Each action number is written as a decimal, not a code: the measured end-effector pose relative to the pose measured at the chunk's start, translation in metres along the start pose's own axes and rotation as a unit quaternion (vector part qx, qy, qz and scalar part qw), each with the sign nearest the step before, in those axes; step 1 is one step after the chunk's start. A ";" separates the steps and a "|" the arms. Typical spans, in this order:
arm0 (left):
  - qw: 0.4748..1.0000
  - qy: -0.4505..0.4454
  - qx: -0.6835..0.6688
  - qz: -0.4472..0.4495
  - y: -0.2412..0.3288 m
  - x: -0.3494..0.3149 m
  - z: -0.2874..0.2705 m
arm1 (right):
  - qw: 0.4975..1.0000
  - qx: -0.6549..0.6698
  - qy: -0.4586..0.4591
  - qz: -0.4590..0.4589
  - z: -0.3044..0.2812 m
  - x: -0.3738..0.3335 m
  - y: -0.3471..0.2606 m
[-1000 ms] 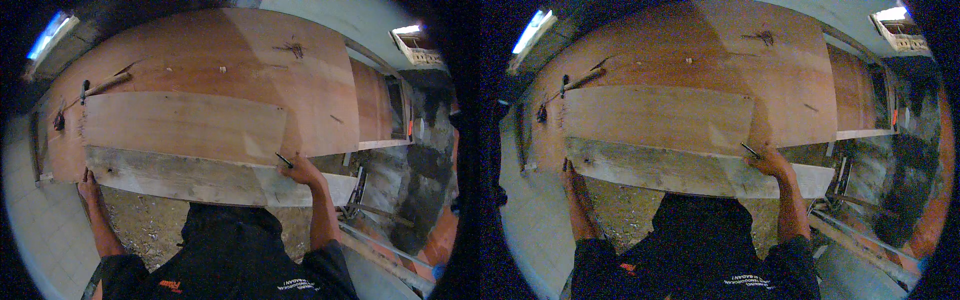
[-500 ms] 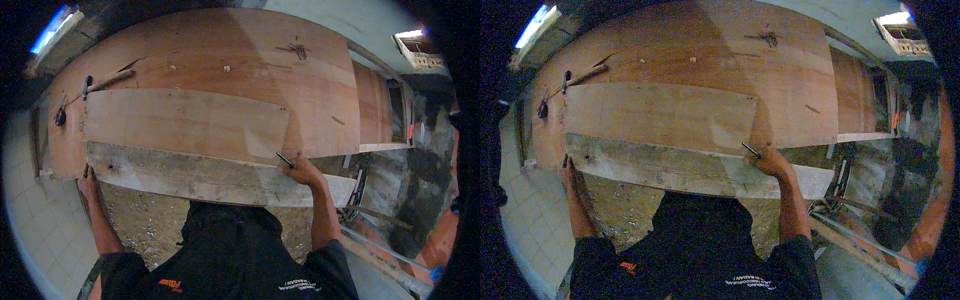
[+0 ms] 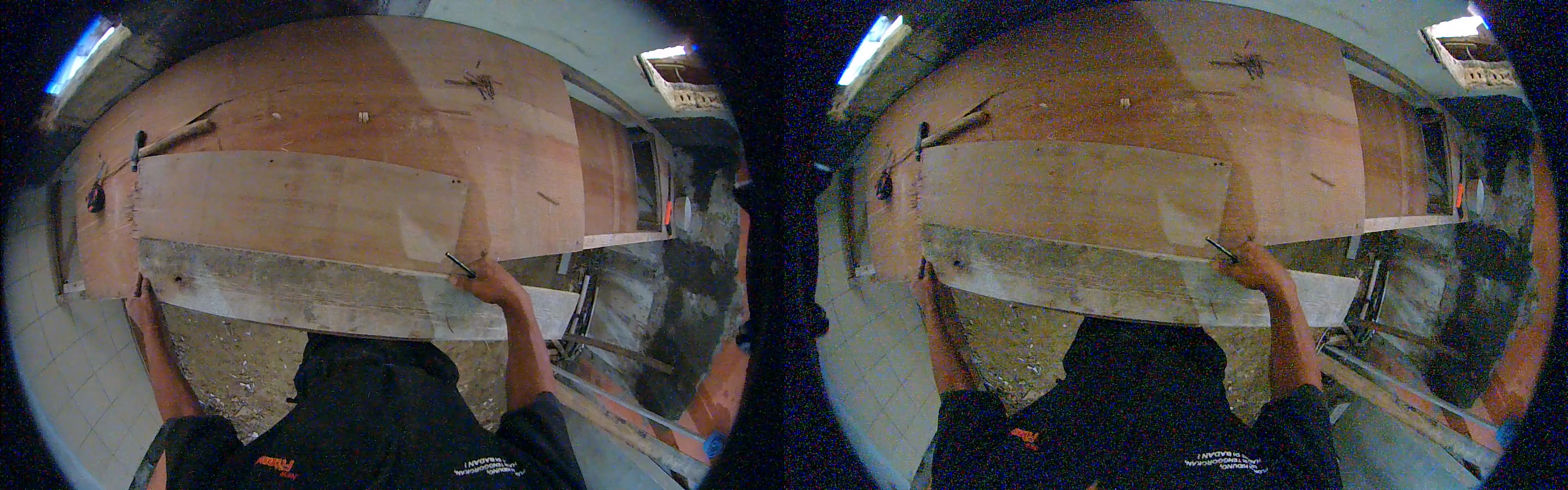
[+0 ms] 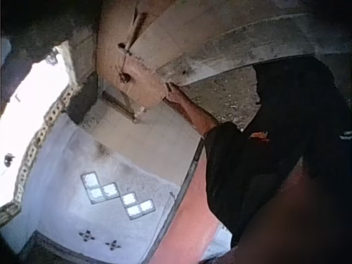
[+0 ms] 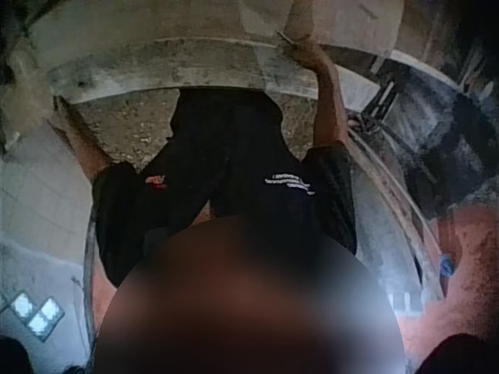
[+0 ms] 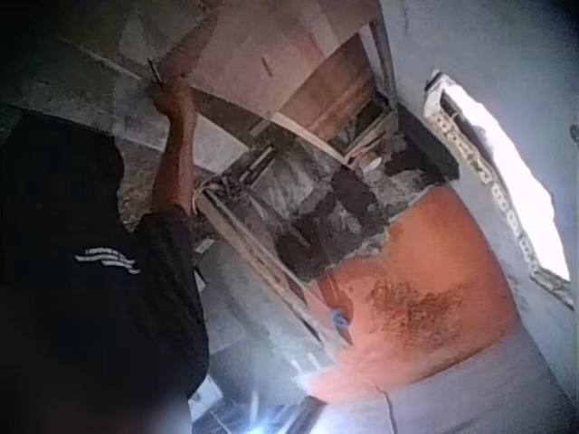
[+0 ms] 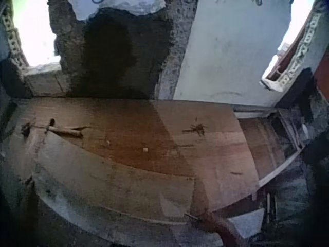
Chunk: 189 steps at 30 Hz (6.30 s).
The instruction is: The person measures and marks a wooden plank with a tape measure and pencil, then uses a hammer to drive nails into a wooden frame. The person also uses a hand saw to cut the plank along the marked line.
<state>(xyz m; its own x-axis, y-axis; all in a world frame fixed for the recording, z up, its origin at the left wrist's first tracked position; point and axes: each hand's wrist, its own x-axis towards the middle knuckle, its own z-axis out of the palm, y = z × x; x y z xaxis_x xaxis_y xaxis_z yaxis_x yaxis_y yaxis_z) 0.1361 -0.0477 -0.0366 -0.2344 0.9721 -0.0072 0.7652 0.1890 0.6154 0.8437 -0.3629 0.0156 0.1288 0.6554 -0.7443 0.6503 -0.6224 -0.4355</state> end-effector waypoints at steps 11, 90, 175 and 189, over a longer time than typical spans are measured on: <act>0.997 -0.012 0.076 0.031 -0.009 0.004 -0.003 | 0.992 -0.047 0.071 -0.090 0.008 0.002 0.007; 0.951 -0.149 0.269 0.018 0.129 -0.034 -0.011 | 0.946 0.109 0.305 0.023 0.004 -0.035 -0.084; 0.946 -0.144 0.292 0.000 0.120 0.000 -0.024 | 0.934 0.216 0.086 -0.271 0.057 0.048 -0.303; 0.934 -0.215 0.284 -0.026 0.105 0.016 -0.024 | 0.924 0.208 -0.077 -0.311 0.157 0.204 -0.536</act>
<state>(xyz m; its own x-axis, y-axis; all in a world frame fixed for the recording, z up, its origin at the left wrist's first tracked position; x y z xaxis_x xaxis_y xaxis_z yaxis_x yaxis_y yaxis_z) 0.1984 -0.0153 0.0473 -0.1102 0.9024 -0.4166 0.9829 0.1613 0.0893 0.4037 0.0369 0.0180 -0.3015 0.8933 -0.3334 0.2145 -0.2771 -0.9366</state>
